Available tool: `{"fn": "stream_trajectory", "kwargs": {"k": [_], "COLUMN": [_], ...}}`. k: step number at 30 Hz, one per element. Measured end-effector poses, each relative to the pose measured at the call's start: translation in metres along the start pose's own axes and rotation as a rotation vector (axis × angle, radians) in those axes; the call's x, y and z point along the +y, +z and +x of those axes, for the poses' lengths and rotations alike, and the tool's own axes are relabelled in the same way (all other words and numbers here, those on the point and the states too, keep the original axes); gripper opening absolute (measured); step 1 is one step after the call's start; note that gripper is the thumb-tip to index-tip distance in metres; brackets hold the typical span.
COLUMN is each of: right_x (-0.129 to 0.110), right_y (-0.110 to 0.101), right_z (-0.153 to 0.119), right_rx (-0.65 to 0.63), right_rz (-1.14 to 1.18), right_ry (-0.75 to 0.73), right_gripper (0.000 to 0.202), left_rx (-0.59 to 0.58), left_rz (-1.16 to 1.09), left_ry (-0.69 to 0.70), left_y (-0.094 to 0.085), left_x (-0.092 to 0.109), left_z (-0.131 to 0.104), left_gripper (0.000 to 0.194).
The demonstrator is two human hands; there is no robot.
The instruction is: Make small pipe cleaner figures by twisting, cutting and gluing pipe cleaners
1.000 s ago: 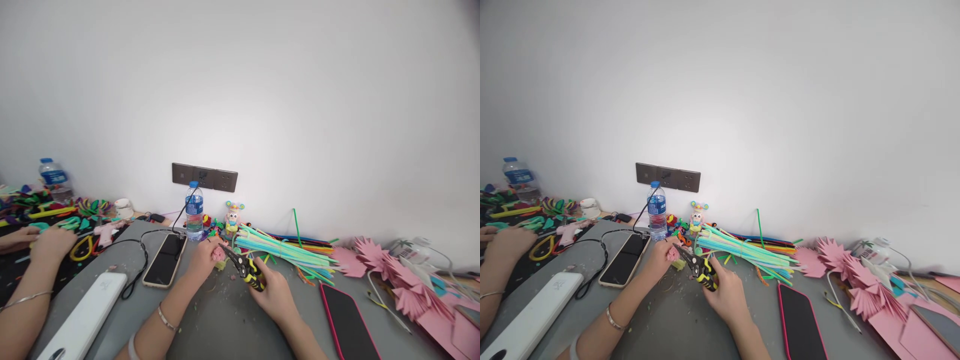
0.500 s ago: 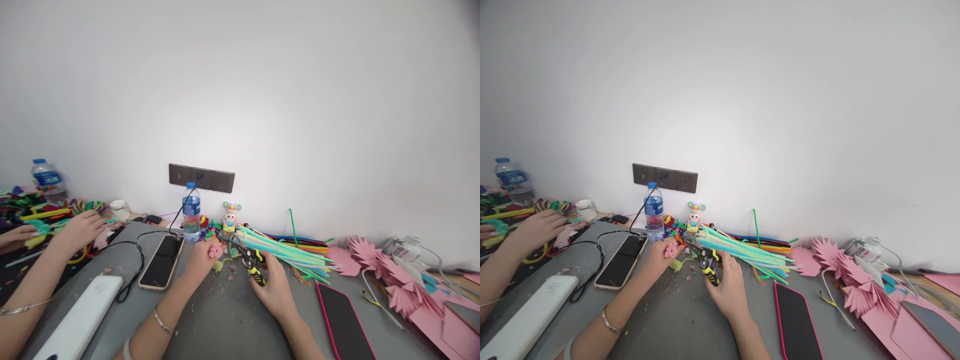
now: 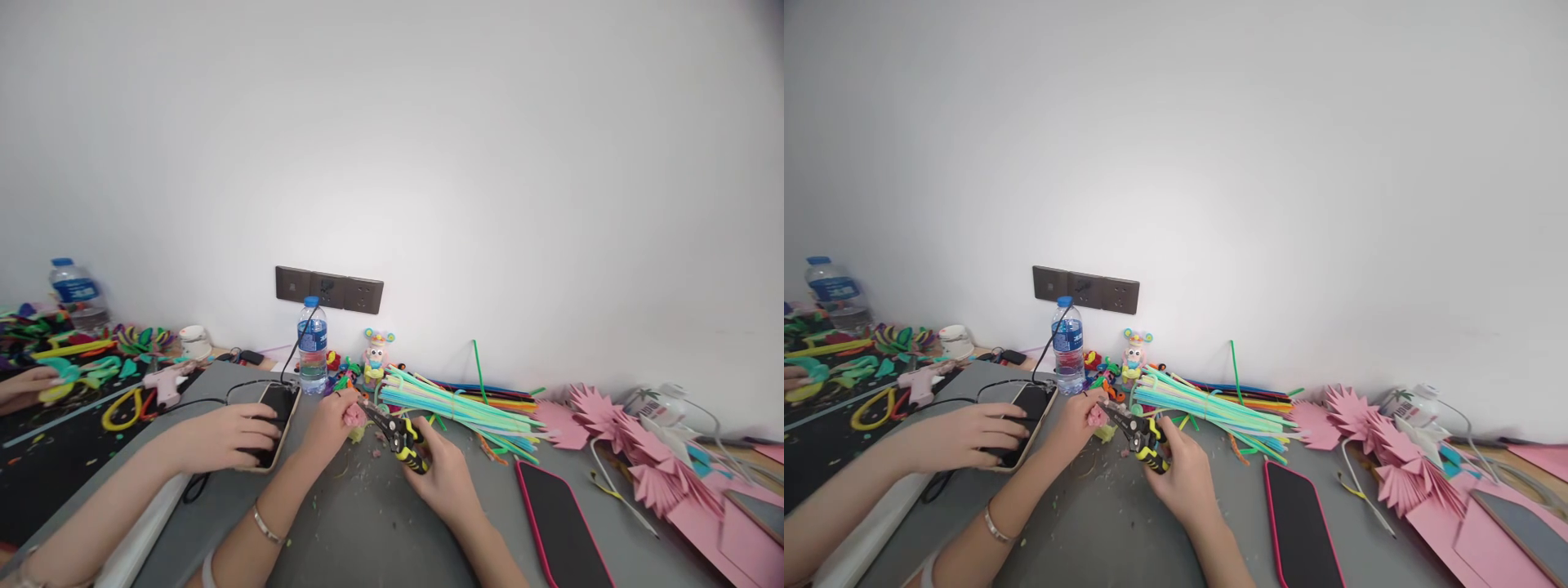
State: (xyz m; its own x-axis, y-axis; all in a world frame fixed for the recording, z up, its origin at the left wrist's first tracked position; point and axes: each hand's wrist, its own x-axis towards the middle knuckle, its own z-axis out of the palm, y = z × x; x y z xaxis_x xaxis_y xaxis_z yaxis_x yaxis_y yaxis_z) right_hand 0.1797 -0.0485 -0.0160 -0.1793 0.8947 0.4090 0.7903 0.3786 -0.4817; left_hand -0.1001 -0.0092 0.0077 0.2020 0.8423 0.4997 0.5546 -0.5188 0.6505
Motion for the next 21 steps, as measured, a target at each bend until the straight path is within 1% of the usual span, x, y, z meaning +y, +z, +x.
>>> {"fn": "stream_trajectory", "kwargs": {"k": [1, 2, 3, 4, 5, 6, 7, 10, 12, 13, 14, 16, 18, 19, 20, 21], "right_x": [0.001, 0.002, 0.004, 0.007, 0.01, 0.014, 0.017, 0.025, 0.027, 0.027, 0.027, 0.026, 0.026, 0.025, 0.025, 0.024], "right_y": [0.0, 0.0, 0.0, -0.001, -0.001, -0.002, -0.003, -0.006, -0.006, -0.005, -0.004, -0.002, 0.0, 0.0, 0.001, 0.001], "right_z": [0.0, 0.0, 0.0, 0.001, 0.002, 0.003, 0.004, 0.008, 0.008, 0.008, 0.008, 0.007, 0.006, 0.006, 0.005, 0.005], "right_rx": [0.024, 0.058, 0.097, 0.141, 0.186, 0.229, 0.265, 0.338, 0.352, 0.35, 0.346, 0.337, 0.33, 0.324, 0.311, 0.295], "right_rz": [0.013, 0.027, 0.037, 0.038, 0.024, -0.006, -0.049, -0.22, -0.284, -0.283, -0.265, -0.213, -0.185, -0.182, -0.18, -0.174], "right_ry": [0.013, 0.027, 0.038, 0.048, 0.052, 0.053, 0.053, 0.064, 0.077, 0.081, 0.083, 0.085, 0.072, 0.062, 0.051, 0.042], "right_gripper": [0.033, 0.033, 0.034, 0.035, 0.038, 0.041, 0.043, 0.047, 0.047, 0.046, 0.046, 0.047, 0.048, 0.048, 0.048, 0.048], "left_rx": [-0.092, -0.413, -0.61, -0.652, -0.682, -0.679, -0.643, -0.535, -0.511, -0.513, -0.515, -0.517, -0.526, -0.547, -0.565, -0.544], "left_rz": [-0.006, -0.009, 0.015, 0.049, 0.068, 0.069, 0.061, 0.057, 0.146, 0.203, 0.25, 0.288, 0.233, 0.19, 0.153, 0.107], "left_ry": [0.042, 0.178, 0.278, 0.318, 0.34, 0.361, 0.372, 0.427, 0.471, 0.49, 0.508, 0.533, 0.545, 0.544, 0.516, 0.484], "left_y": [-0.022, -0.043, -0.06, -0.073, -0.08, -0.082, -0.08, -0.064, -0.056, -0.057, -0.059, -0.072, -0.089, -0.096, -0.1, -0.099], "left_x": [-0.007, -0.014, -0.02, -0.026, -0.03, -0.033, -0.035, -0.039, -0.04, -0.04, -0.039, -0.034, -0.026, -0.022, -0.017, -0.013], "left_z": [-0.004, -0.007, -0.009, -0.009, -0.007, -0.006, -0.004, 0.001, 0.003, 0.005, 0.006, 0.009, 0.008, 0.006, 0.002, -0.002], "left_gripper": [0.021, 0.018, 0.016, 0.02, 0.023, 0.023, 0.023, 0.021, 0.022, 0.023, 0.023, 0.023, 0.023, 0.023, 0.022, 0.021]}}
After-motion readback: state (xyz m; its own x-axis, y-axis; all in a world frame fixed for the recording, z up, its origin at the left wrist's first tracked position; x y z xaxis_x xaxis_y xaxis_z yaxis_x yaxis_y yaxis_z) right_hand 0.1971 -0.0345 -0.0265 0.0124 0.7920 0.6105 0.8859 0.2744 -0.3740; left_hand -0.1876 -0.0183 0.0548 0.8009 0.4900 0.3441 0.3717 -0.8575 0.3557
